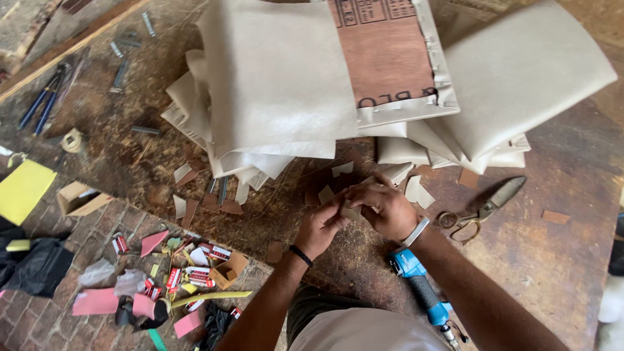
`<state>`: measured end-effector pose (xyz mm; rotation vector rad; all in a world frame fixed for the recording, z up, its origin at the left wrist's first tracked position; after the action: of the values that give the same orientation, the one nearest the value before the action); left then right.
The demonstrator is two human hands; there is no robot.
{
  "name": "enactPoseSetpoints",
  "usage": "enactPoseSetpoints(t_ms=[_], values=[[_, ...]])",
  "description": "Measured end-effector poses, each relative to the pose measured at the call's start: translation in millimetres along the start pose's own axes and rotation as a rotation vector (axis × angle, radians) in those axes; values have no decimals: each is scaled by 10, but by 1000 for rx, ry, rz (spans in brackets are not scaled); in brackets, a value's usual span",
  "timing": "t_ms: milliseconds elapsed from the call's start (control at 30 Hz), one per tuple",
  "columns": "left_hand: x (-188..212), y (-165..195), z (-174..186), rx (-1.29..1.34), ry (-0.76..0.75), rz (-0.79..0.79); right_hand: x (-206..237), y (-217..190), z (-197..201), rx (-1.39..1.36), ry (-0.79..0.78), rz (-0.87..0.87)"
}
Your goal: The person wraps beige fabric around rectangular foam blocks, folds the edges, and secures them using a pneumatic staple gun. They trim excess fabric with scissors and stack the finished cushions on a wooden workbench.
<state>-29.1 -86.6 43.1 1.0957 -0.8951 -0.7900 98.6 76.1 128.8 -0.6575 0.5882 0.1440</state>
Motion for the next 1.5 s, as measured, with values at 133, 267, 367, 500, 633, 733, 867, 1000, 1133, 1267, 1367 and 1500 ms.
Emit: enactPoseSetpoints(t_ms=[133,267,367,500,633,733,867,1000,1133,1267,1367,1500], values=[[6,-11,-27,131,10,-10,5,56,43,-87,-20,-91],[-10,-15,-46,248,-39,140,3,3,71,-128,10,-148],[-31,0,-56,204,33,41,11,6,65,-160,18,-175],[-44,14,-63,211,126,-77,-5,130,32,-201,-18,-170],[-53,39,-64,53,308,-70,24,150,-31,-225,48,-28],[-54,80,-72,-13,425,-190,247,-79,-99,-192,343,-319],[-54,88,-74,-69,461,-355,404,-177,-395,-696,524,-1291],[-80,-6,-40,-163,412,-351,302,-53,-662,-900,549,-1187],[-149,-113,4,-279,341,-416,357,-38,-776,-1036,583,-894],[-180,-146,36,-403,315,-410,401,-17,-790,-979,474,-785],[-105,-115,78,-391,360,-482,362,-13,-759,-875,418,-755],[-79,-94,31,103,33,-32,313,-31,-702,-792,309,-807]])
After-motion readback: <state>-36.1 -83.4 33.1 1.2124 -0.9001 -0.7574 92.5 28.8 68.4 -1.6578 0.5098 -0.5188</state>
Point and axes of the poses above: each hand's wrist, its own x-axis away from the middle knuckle, its own z-axis out of the back of the hand, y = z × x, the point moved 1 cm from there along -x, towards the middle knuckle, and after that the axes turned 14 degrees about z, right-handed, at the moved point
